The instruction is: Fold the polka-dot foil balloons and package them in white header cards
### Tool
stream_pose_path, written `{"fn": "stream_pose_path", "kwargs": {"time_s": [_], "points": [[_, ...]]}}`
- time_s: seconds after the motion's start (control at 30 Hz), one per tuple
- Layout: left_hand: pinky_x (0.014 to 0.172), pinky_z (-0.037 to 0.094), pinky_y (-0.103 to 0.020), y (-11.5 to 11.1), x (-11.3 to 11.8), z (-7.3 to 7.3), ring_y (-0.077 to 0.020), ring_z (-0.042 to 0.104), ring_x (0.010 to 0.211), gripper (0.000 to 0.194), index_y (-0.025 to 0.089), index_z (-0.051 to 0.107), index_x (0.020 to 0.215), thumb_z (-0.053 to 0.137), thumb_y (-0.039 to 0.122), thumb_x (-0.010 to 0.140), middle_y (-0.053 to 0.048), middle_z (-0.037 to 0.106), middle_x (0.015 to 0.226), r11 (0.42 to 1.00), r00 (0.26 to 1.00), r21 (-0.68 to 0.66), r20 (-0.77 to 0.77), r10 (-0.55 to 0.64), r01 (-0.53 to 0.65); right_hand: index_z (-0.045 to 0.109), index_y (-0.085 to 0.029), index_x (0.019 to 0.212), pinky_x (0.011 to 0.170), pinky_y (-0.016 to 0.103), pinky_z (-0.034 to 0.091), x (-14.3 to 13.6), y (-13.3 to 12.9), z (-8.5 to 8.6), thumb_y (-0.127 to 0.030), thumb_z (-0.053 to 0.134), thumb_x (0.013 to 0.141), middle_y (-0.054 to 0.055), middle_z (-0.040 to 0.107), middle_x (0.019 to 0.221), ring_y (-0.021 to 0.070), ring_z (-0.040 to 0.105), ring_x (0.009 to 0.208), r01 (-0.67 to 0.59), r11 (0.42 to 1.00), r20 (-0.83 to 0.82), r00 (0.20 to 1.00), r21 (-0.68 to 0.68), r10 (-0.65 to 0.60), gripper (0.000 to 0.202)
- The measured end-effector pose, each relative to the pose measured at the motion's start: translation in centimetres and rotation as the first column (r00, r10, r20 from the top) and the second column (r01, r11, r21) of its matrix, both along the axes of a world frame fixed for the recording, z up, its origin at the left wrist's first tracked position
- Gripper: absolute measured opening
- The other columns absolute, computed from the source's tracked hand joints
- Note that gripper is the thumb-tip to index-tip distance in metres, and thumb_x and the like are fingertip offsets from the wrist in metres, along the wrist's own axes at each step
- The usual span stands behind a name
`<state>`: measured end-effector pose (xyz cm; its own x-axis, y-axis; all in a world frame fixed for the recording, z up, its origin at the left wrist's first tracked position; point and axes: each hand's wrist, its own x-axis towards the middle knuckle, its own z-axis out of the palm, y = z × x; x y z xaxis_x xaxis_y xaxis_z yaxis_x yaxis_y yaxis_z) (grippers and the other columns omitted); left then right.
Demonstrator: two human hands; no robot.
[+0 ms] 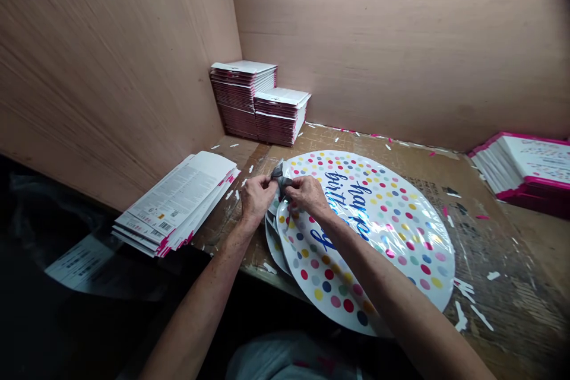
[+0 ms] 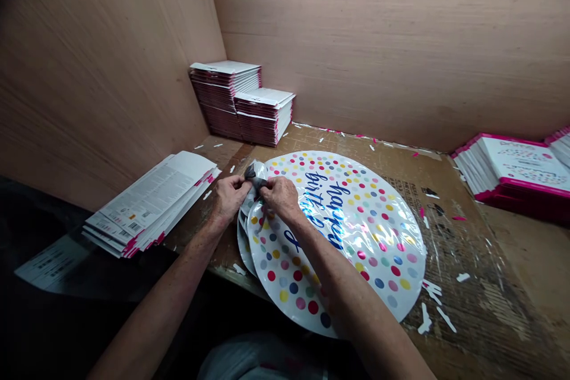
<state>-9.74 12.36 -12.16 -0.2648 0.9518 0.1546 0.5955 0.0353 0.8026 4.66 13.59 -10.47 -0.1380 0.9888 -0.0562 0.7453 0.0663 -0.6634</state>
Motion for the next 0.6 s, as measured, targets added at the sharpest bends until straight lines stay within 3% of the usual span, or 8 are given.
{"fn": "stream_pose_path", "kwargs": {"time_s": [0.17,0.27,0.4,0.6], "points": [[0.054,0.034,-0.022,0.1,-0.3,-0.1,-0.0125,0.051,0.057,0.025,0.018,0.065,0.067,0.053,0.039,0.074,0.002,0.057,0.057,1.000,1.000,-0.005,0.027,0.005,-0.005,0.060,-0.019,0.062,0.051,0.019,0.037,0.7,0.5,-1.3,-0.041,0.057,0.082,-0.001,0.060,0.053,0.0128,0.059,0.053,-0.020,1.000,-0.229,0.973,-0.009,0.018,0.029],[0.054,0.035,-0.022,0.2,-0.3,-0.4,-0.0125,0.051,0.056,0.027,0.018,0.065,0.067,0.054,0.040,0.076,0.003,0.057,0.056,1.000,1.000,0.005,0.030,-0.004,0.004,0.056,-0.019,0.058,0.047,0.019,0.037,1.1,0.6,-1.9,-0.041,0.052,0.083,-0.002,0.056,0.049,0.0113,0.055,0.048,-0.072,0.996,-0.349,0.936,-0.054,0.049,0.034],[0.055,0.039,-0.022,0.3,-0.1,-0.6,-0.0143,0.057,0.060,0.025,0.017,0.069,0.071,0.055,0.037,0.077,0.000,0.063,0.061,1.000,0.999,-0.010,0.036,-0.014,0.015,0.058,-0.018,0.061,0.047,0.019,0.041,1.3,0.5,-2.1,-0.034,0.053,0.080,-0.001,0.060,0.053,0.0116,0.058,0.047,-0.061,0.995,-0.374,0.927,-0.079,0.027,0.025],[0.065,0.048,-0.022,0.8,0.1,-0.5,-0.0170,0.068,0.075,0.029,0.015,0.073,0.093,0.065,0.037,0.076,-0.004,0.074,0.084,0.990,0.994,-0.092,0.050,-0.101,0.105,0.058,-0.019,0.057,0.049,0.021,0.038,0.4,0.7,-1.8,-0.033,0.067,0.070,0.000,0.061,0.052,0.0137,0.058,0.051,0.006,1.000,-0.326,0.945,-0.005,-0.007,0.021]]}}
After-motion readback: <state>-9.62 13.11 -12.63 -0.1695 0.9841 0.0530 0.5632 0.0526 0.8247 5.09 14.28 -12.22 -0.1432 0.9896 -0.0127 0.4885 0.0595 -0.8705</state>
